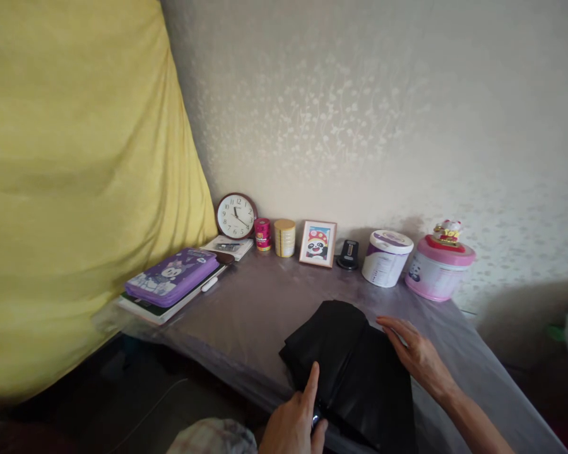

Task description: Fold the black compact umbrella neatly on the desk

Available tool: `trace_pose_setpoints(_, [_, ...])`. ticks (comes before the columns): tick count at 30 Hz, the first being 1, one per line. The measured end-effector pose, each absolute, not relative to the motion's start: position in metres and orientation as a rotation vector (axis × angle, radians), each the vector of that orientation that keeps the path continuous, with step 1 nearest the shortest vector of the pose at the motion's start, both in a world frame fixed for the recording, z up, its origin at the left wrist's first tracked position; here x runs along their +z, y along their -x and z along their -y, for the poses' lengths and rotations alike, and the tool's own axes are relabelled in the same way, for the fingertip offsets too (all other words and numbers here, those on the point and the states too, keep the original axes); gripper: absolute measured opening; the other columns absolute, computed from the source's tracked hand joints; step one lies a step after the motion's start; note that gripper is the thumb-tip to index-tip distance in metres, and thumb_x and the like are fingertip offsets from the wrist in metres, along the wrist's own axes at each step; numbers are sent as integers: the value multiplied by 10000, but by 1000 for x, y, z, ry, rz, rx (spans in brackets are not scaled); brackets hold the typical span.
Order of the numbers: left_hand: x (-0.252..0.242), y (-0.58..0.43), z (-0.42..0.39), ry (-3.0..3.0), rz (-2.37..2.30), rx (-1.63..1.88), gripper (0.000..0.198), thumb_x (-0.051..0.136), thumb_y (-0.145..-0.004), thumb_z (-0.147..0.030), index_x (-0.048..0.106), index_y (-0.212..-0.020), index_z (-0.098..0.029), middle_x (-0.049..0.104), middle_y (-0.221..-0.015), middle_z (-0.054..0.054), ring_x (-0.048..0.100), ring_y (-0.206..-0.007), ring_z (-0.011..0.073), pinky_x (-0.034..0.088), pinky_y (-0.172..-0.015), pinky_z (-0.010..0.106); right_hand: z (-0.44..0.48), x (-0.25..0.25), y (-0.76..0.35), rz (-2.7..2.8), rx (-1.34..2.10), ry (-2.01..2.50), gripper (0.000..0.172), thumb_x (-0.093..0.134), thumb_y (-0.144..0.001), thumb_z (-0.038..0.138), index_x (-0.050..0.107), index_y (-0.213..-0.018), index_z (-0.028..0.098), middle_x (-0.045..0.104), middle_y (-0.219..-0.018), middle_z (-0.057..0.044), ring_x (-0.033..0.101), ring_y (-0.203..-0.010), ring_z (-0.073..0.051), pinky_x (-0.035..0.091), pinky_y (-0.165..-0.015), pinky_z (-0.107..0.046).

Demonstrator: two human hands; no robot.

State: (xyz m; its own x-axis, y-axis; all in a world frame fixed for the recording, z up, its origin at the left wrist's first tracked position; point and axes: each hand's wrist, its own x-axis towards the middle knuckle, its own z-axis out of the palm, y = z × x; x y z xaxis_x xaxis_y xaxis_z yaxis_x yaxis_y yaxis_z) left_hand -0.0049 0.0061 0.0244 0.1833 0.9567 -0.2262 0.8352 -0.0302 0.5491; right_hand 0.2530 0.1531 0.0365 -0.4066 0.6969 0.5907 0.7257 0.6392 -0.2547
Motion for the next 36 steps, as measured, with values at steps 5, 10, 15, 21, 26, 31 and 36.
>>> trace_pose_setpoints(5, [24, 4, -5, -1906, -1680, 299, 740, 408, -808, -249, 15, -1428, -158, 607, -1093, 142, 594, -970, 257, 449, -866, 360, -121, 18, -281, 2207, -155, 1135, 286, 392, -902, 337, 553, -1125, 258, 619, -1132, -48, 605, -1006, -193, 520, -847, -341])
trace_pose_setpoints(10, [22, 4, -3, -1928, -1701, 324, 732, 405, -816, -257, 16, -1430, -161, 614, -1081, 131, 588, -971, 244, 440, -879, 350, -96, 4, -290, 2298, -267, 1123, 342, 378, -887, 276, 509, -1204, 272, 526, -1271, -61, 564, -1083, -216, 493, -889, -398])
trace_pose_setpoints(15, [19, 6, -1, -1940, -1684, 399, 736, 407, -816, -242, 11, -1431, -164, 620, -1076, 119, 593, -956, 225, 444, -868, 320, -82, -4, -294, 2349, -345, 1092, 374, 387, -862, 235, 514, -1211, 280, 480, -1324, -75, 548, -1110, -240, 475, -899, -433])
trace_pose_setpoints(21, [21, 5, 1, -1945, -1683, 415, 724, 398, -823, -246, 17, -1432, -161, 618, -1073, 115, 590, -950, 227, 447, -852, 325, -70, -2, -289, 2402, -343, 1028, 339, 465, -825, 229, 576, -1139, 289, 471, -1334, -71, 582, -1046, -233, 505, -837, -388])
trace_pose_setpoints(26, [20, 6, 0, -1956, -1706, 400, 723, 397, -830, -259, 7, -1433, -176, 624, -1055, 109, 595, -932, 231, 452, -832, 330, -62, 0, -282, 2405, -292, 1016, 295, 470, -831, 233, 603, -1087, 294, 488, -1321, -62, 606, -998, -222, 525, -817, -368])
trace_pose_setpoints(31, [18, 6, 1, -1954, -1722, 424, 707, 393, -840, -264, 16, -1434, -188, 629, -1063, 99, 596, -938, 219, 443, -839, 310, -50, 8, -274, 2440, -127, 1034, 353, 403, -845, 163, 561, -1141, 273, 443, -1363, -60, 589, -1059, -185, 531, -827, -269])
trace_pose_setpoints(36, [18, 8, 3, -1978, -1707, 463, 672, 357, -864, -276, 9, -1434, -203, 622, -1109, 89, 590, -960, 211, 430, -849, 307, -43, 17, -264, 2446, 44, 1082, 454, 336, -819, 83, 530, -1182, 276, 434, -1372, -58, 586, -1068, -167, 520, -839, -249])
